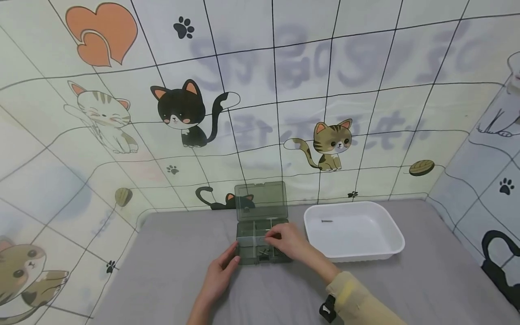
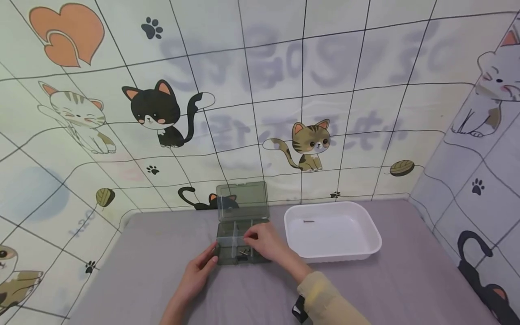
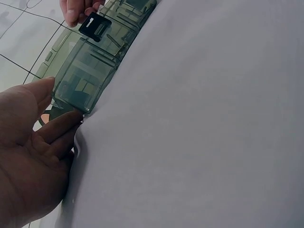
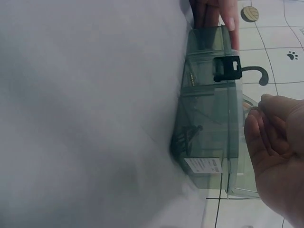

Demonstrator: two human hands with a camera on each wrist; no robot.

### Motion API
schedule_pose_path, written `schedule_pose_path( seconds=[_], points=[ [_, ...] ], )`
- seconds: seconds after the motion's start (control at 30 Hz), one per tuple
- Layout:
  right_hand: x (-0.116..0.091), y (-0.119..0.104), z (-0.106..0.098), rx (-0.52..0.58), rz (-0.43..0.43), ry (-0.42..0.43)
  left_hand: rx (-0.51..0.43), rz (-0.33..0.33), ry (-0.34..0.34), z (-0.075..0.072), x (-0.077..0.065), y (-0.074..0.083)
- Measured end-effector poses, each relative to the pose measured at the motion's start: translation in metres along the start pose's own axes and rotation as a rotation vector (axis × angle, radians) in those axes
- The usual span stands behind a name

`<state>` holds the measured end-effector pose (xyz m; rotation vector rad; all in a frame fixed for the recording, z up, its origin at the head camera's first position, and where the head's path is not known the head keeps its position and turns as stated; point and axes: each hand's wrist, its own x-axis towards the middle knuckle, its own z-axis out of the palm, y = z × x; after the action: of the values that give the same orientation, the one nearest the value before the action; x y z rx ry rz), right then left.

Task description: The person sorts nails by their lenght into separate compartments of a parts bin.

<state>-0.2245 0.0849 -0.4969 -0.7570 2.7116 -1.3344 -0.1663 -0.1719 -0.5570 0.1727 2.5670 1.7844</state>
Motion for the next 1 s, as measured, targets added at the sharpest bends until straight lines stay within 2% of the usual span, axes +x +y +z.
schedule_pose_path(
  seconds=[0.13,0.33,0.57,1.0],
  points=[
    [-0.001,0.0,-0.004,0.043,0.001,0.012,-0.011,0.001,-0.005,0.0,0.0,0.001],
    [-0.003,0.001,-0.014,0.059,0.039,-0.02,-0.019,-0.01,0.005,0.0,0.0,0.002],
    [-0.004,0.006,-0.038,0.057,0.033,0.081,-0.013,-0.014,0.007,0.0,-0.001,0.001],
    [-0.017,0.027,-0.063,0.048,0.065,0.115,-0.004,-0.015,0.005,0.0,0.0,0.002]
  ],
)
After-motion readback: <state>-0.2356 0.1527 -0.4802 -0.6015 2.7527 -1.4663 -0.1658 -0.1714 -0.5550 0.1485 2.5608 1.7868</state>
